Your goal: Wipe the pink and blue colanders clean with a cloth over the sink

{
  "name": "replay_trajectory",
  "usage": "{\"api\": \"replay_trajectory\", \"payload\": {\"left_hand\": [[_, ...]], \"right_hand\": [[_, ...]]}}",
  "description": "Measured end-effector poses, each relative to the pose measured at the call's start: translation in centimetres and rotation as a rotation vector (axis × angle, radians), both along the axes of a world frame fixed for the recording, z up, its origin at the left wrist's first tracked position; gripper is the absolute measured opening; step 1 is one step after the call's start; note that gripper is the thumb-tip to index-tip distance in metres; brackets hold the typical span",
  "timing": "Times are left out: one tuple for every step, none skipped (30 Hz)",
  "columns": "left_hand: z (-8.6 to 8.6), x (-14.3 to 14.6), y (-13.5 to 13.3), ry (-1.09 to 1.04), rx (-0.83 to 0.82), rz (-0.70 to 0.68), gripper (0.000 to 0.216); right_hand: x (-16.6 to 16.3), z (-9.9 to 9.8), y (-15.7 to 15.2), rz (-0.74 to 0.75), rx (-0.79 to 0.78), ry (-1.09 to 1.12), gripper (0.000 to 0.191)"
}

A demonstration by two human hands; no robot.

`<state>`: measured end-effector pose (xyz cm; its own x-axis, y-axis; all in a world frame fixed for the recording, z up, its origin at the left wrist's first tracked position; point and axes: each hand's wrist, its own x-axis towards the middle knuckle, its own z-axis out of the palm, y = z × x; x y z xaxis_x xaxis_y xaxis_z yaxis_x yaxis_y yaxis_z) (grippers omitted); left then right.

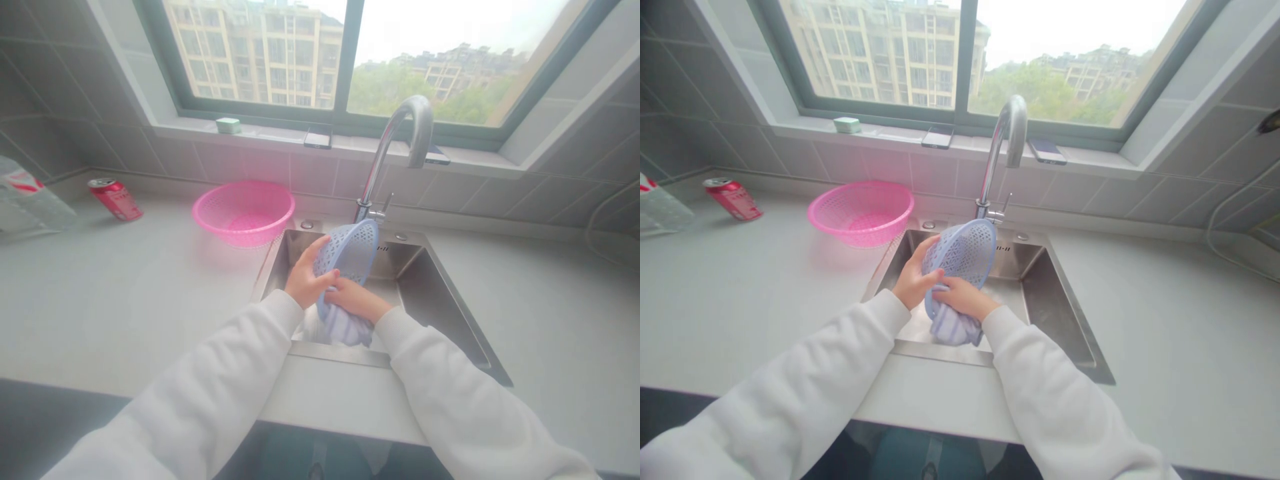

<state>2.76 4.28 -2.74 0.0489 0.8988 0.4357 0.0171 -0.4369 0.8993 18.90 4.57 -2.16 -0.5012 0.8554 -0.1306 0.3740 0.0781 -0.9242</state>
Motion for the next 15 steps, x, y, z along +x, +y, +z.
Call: {"api": "replay_trajectory", "payload": {"left_hand": [[0.0,-0.1,0.1,-0.017,-0.007,0.000,0.073],[0.0,-0.1,0.2,-0.033,-0.008,0.002,0.072],[0.0,-0.1,0.4,-0.048,-0.007,0.006,0.072],[0.0,0.0,0.5,-0.057,-0.007,0.006,0.072],[0.0,0.1,0.5,-0.059,-0.007,-0.001,0.072],[-0.1,0.1,0.5,-0.061,-0.007,-0.013,0.072],[-0.1,0.2,0.5,-0.063,-0.003,-0.027,0.072],[-0.1,0.2,0.4,-0.067,0.009,-0.038,0.071],[-0.2,0.1,0.4,-0.072,0.026,-0.040,0.071],[-0.2,0.0,0.3,-0.075,0.043,-0.036,0.071],[-0.3,-0.1,0.3,-0.076,0.052,-0.029,0.071],[-0.3,-0.2,0.3,-0.072,0.050,-0.023,0.072],[-0.3,-0.3,0.3,-0.064,0.041,-0.017,0.073],[-0.3,-0.4,0.3,-0.055,0.029,-0.011,0.073],[-0.2,-0.4,0.4,-0.047,0.025,-0.002,0.073]], "right_hand": [[0.1,-0.1,0.0,0.022,0.038,-0.081,0.019],[0.2,-0.1,-0.1,0.011,0.051,-0.096,0.018],[0.1,0.0,-0.1,-0.028,0.032,-0.042,0.019],[0.0,0.2,-0.1,-0.083,-0.009,0.069,0.025],[-0.1,0.5,-0.2,-0.140,-0.062,0.210,0.032],[-0.3,0.7,-0.2,-0.185,-0.115,0.351,0.040],[-0.4,0.9,-0.2,-0.205,-0.161,0.455,0.046],[-0.5,1.0,-0.2,-0.194,-0.192,0.493,0.048],[-0.5,1.0,-0.2,-0.157,-0.199,0.456,0.046],[-0.4,0.8,-0.1,-0.108,-0.178,0.360,0.041],[-0.2,0.5,-0.1,-0.058,-0.133,0.230,0.034],[0.1,0.1,0.0,-0.013,-0.072,0.094,0.027],[0.3,-0.2,0.1,0.020,-0.006,-0.023,0.022],[0.5,-0.5,0.2,0.036,0.051,-0.102,0.018],[0.6,-0.7,0.2,0.041,0.087,-0.136,0.017]]}}
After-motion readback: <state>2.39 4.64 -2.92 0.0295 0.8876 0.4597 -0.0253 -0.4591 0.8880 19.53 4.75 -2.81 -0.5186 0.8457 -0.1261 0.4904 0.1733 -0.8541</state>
